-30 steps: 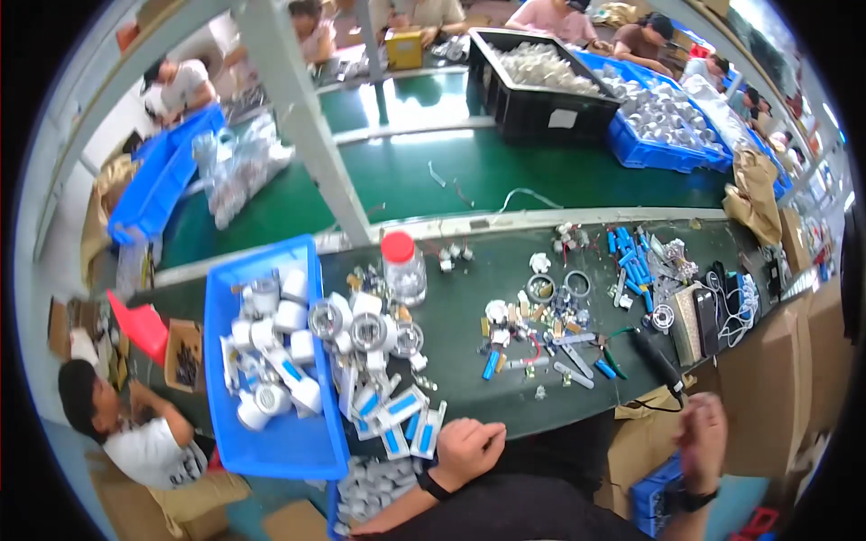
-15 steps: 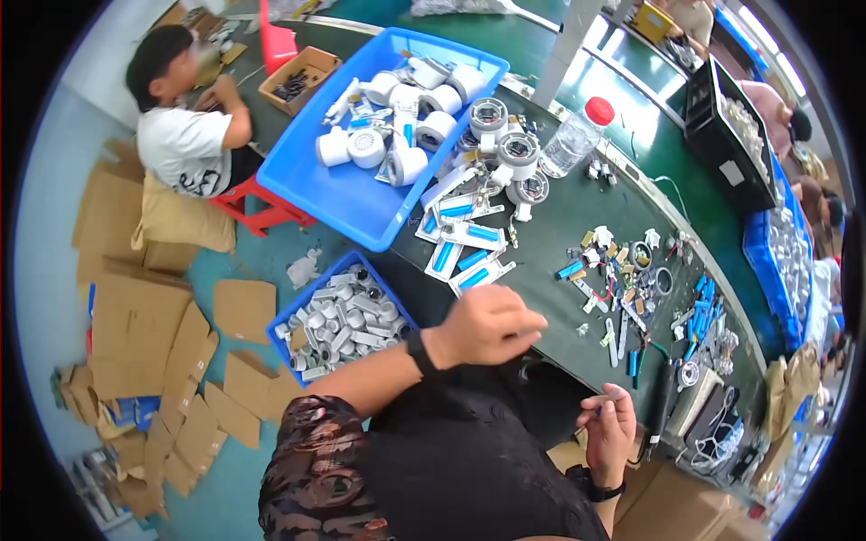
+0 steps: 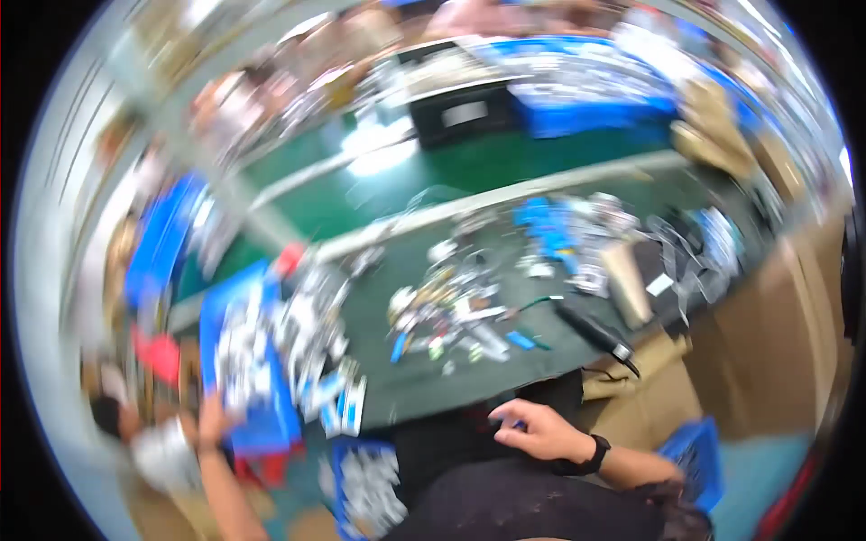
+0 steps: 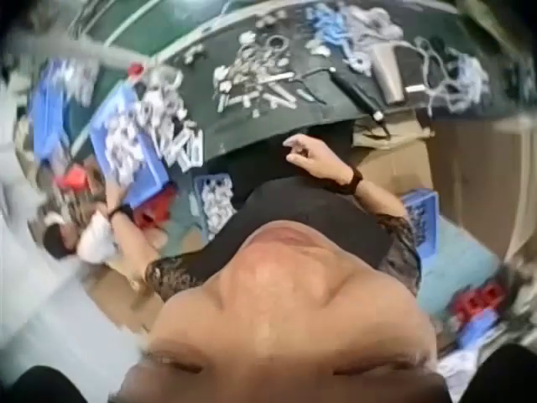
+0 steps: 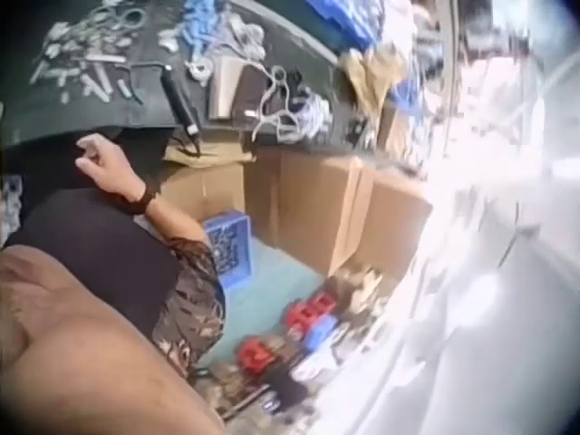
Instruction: Assembling small plastic components using a precision manual tool on an electronics manufacturing line.
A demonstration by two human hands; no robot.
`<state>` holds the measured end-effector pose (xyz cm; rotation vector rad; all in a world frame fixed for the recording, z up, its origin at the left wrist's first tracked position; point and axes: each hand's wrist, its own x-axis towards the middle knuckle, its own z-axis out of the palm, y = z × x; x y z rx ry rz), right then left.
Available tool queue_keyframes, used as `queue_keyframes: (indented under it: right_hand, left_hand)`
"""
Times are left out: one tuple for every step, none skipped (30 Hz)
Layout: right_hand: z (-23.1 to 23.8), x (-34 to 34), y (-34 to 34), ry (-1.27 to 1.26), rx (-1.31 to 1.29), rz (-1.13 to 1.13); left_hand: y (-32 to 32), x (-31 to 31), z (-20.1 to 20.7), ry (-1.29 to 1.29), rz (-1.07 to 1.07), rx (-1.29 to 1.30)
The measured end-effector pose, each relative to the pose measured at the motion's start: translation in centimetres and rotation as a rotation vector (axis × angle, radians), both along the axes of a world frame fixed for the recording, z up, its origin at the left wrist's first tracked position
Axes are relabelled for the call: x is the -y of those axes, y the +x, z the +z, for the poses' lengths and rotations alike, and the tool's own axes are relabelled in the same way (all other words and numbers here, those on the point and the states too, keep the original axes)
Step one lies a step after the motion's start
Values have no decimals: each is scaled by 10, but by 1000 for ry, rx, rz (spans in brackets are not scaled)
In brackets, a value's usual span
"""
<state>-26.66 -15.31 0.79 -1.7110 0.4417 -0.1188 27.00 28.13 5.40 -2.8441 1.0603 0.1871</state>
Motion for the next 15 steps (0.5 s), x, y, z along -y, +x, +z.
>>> queue_keyframes:
  right_hand:
    - [-3,-1,-4,20,2,0]
    - [-9,-3,-5,-12,25,1]
    - [-14,-6,-5,-46,33,16]
    - [-11,-8,-6,-37,9,5]
    - [-17,-13,-8,-39,49,-48]
    - [-22,-15,-9,-35,78,-106]
    - [-25,-18,-8,-26,109,-150]
    - [-29,-20,-9,-29,191,-221]
    - [-29,-21,-7,-28,216,-254]
    - [-29,-19,-6,-33,221,-267]
    - [-28,-17,-7,-29,227,-274]
    - [-28,-15,-7,-42,234,-294]
    - [-28,-13,-8,-59,215,-244]
    - [-28,-11,-10,-75,195,-194]
    - [-27,-10,-11,-83,196,-200]
  left_hand:
    - [2,-5,-3,-12,-153,44]
    - [5,-18,-17,-83,-152,1]
    - [12,-31,-34,-148,-139,-61]
    - [19,-37,-47,-206,-113,-139]
    - [31,-29,-52,-259,-69,-228]
    - [34,-7,-45,-156,-32,-298]
    - [39,13,-36,-45,20,-359]
    - [68,-5,-52,-53,-75,-175]
    - [73,-6,-59,-85,-153,-123]
    - [78,-7,-66,54,-24,-59]
    - [90,-16,-71,-4,-66,-60]
    - [94,-18,-75,-31,-123,-21]
    - [98,-17,-69,-38,-140,-15]
    - [101,-20,-59,-35,-240,90]
    - [97,-25,-50,-33,-332,189]
